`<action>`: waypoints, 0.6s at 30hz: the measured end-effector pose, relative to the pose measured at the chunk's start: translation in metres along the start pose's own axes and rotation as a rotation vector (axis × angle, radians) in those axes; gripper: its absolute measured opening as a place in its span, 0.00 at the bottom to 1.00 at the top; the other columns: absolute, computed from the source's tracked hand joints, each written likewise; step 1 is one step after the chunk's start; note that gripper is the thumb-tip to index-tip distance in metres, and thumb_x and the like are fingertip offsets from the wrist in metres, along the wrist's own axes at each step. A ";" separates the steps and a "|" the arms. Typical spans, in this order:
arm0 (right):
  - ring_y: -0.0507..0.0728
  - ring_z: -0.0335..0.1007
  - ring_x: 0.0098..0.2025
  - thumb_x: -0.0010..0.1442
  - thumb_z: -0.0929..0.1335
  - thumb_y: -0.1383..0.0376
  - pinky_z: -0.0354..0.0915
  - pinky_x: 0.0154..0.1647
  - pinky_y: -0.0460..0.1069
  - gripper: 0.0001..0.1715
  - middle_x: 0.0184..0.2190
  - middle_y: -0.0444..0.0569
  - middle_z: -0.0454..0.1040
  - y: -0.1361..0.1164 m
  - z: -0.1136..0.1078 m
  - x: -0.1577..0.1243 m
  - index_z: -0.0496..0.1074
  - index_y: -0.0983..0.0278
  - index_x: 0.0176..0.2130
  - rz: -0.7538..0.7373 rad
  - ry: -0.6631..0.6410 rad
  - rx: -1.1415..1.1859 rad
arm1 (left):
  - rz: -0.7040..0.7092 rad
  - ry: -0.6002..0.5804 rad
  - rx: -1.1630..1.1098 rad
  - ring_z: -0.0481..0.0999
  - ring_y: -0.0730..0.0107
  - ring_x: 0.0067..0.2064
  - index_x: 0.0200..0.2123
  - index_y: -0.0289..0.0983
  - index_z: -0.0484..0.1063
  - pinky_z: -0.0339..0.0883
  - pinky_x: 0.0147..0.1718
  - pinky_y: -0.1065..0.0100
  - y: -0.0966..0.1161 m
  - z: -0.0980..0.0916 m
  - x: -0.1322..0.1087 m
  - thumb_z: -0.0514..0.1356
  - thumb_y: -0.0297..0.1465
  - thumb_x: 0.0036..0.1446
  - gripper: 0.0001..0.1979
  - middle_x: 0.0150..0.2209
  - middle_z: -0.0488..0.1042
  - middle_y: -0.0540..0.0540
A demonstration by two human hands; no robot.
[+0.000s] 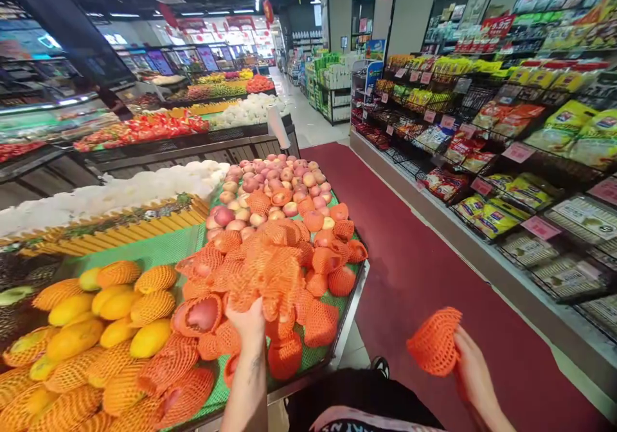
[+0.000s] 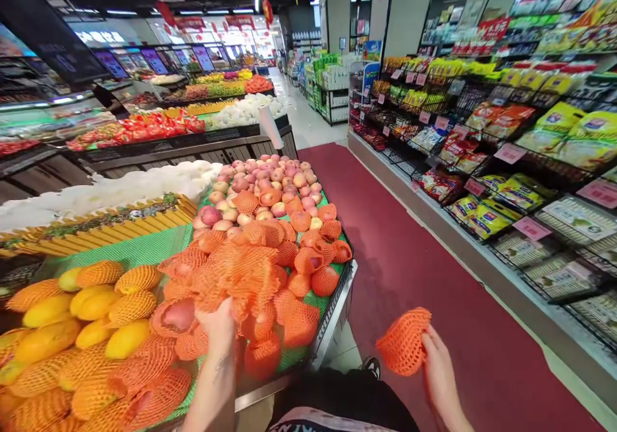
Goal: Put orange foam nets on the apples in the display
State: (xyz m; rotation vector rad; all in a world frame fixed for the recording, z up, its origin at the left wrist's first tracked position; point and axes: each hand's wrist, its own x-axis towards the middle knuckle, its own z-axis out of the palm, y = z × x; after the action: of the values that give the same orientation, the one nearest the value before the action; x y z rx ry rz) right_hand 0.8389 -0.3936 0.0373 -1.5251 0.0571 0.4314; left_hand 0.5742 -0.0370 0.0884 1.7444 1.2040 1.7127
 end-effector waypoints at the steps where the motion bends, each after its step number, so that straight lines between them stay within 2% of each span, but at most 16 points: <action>1: 0.67 0.75 0.49 0.42 0.73 0.51 0.71 0.48 0.55 0.24 0.40 0.51 0.82 -0.008 -0.015 0.018 0.82 0.61 0.37 -0.046 -0.026 -0.066 | 0.007 -0.036 0.015 0.77 0.65 0.32 0.44 0.35 0.71 0.76 0.32 0.63 0.009 0.010 -0.010 0.64 0.40 0.55 0.18 0.31 0.78 0.50; 3: 0.67 0.73 0.52 0.40 0.73 0.53 0.68 0.50 0.54 0.21 0.43 0.51 0.80 -0.025 -0.036 0.049 0.83 0.60 0.34 -0.145 -0.054 -0.185 | 0.035 -0.150 0.050 0.77 0.64 0.30 0.38 0.36 0.71 0.75 0.30 0.63 0.027 0.021 -0.029 0.65 0.37 0.48 0.15 0.28 0.77 0.50; 5: 0.66 0.71 0.55 0.38 0.72 0.54 0.66 0.50 0.53 0.19 0.47 0.52 0.77 -0.041 -0.041 0.074 0.83 0.60 0.30 -0.221 -0.050 -0.281 | 0.076 -0.267 0.085 0.76 0.62 0.30 0.30 0.39 0.71 0.74 0.32 0.62 0.042 0.025 -0.045 0.67 0.35 0.43 0.12 0.27 0.76 0.50; 8: 0.63 0.70 0.52 0.38 0.69 0.54 0.63 0.44 0.52 0.21 0.49 0.51 0.71 -0.058 -0.018 0.095 0.85 0.60 0.30 -0.263 -0.072 -0.330 | 0.212 -0.354 0.202 0.75 0.60 0.32 0.25 0.41 0.67 0.71 0.35 0.61 0.052 0.019 -0.057 0.66 0.35 0.45 0.09 0.26 0.73 0.50; 10: 0.59 0.68 0.47 0.38 0.68 0.55 0.61 0.40 0.50 0.21 0.47 0.49 0.69 -0.064 0.009 0.097 0.85 0.60 0.29 -0.287 -0.118 -0.320 | 0.312 -0.314 0.323 0.74 0.61 0.32 0.27 0.42 0.66 0.70 0.34 0.62 0.048 0.006 -0.053 0.62 0.33 0.48 0.06 0.27 0.72 0.49; 12: 0.55 0.65 0.42 0.38 0.67 0.56 0.58 0.36 0.49 0.21 0.44 0.47 0.68 -0.067 0.042 0.091 0.85 0.60 0.29 -0.317 -0.154 -0.300 | 0.364 -0.222 0.422 0.73 0.61 0.31 0.29 0.42 0.65 0.68 0.32 0.63 0.038 -0.014 -0.038 0.61 0.33 0.49 0.07 0.28 0.71 0.49; 15: 0.54 0.64 0.40 0.38 0.68 0.57 0.59 0.34 0.47 0.18 0.41 0.47 0.66 -0.066 0.093 0.073 0.84 0.60 0.26 -0.347 -0.208 -0.225 | 0.369 -0.108 0.555 0.72 0.58 0.31 0.28 0.43 0.61 0.67 0.33 0.62 0.021 -0.049 0.003 0.62 0.34 0.49 0.10 0.26 0.68 0.49; 18: 0.57 0.68 0.43 0.37 0.70 0.58 0.64 0.34 0.47 0.12 0.42 0.50 0.66 -0.061 0.140 0.053 0.81 0.61 0.23 -0.349 -0.374 -0.140 | 0.267 -0.150 0.818 0.74 0.53 0.36 0.28 0.44 0.59 0.68 0.39 0.58 0.009 -0.072 0.054 0.61 0.36 0.51 0.10 0.28 0.71 0.46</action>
State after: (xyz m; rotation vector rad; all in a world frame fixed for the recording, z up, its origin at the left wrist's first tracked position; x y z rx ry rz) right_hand 0.8744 -0.2446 0.0873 -1.5300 -0.5335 0.4388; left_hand 0.5015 -0.0181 0.1385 2.5350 1.8219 1.2416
